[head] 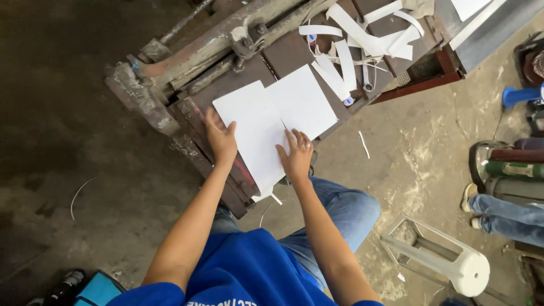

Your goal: Cutting paper sheets using a manual guillotine cutter

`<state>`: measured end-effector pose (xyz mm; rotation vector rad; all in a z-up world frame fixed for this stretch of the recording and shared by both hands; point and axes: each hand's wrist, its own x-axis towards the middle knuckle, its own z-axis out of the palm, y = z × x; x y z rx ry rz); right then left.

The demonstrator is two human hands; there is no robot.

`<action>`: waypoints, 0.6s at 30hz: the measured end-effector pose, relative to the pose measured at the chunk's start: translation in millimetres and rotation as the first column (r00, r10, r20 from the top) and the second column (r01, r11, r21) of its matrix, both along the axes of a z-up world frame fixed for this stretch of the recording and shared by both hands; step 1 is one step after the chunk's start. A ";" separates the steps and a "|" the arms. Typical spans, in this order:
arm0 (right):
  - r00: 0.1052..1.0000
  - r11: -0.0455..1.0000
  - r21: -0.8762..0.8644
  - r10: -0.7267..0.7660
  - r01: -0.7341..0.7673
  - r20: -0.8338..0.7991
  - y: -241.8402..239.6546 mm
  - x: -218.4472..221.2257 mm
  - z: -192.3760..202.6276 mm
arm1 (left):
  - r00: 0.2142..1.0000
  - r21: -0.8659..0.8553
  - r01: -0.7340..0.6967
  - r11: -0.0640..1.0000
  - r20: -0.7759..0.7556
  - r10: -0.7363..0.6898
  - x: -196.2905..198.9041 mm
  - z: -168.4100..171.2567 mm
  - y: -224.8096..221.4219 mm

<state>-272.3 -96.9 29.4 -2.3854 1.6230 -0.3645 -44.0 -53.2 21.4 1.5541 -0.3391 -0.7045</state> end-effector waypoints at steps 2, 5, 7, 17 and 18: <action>0.992 0.988 -0.123 0.085 -0.096 -0.092 -2.4 -0.5 -17.5 | 0.899 0.129 -0.024 0.991 0.436 -0.035 17.8 17.9 10.0; 0.967 0.946 -0.227 0.195 -0.230 -0.166 -6.5 3.3 -39.7 | 0.336 0.217 0.235 0.947 0.897 -0.288 38.1 -15.6 19.5; 0.960 0.945 -0.222 0.196 -0.239 -0.199 -11.7 10.0 -41.5 | 0.173 0.481 0.435 0.761 0.785 -0.595 46.0 -25.8 20.8; 0.894 0.894 -0.085 0.428 -0.441 -0.136 22.6 23.2 -26.1 | 0.300 0.461 0.137 0.877 0.824 -0.480 54.9 -18.6 17.6; 0.890 0.892 -0.085 0.428 -0.444 -0.159 15.4 22.0 -29.8 | 0.302 0.449 0.148 0.881 0.828 -0.473 55.8 -15.8 16.0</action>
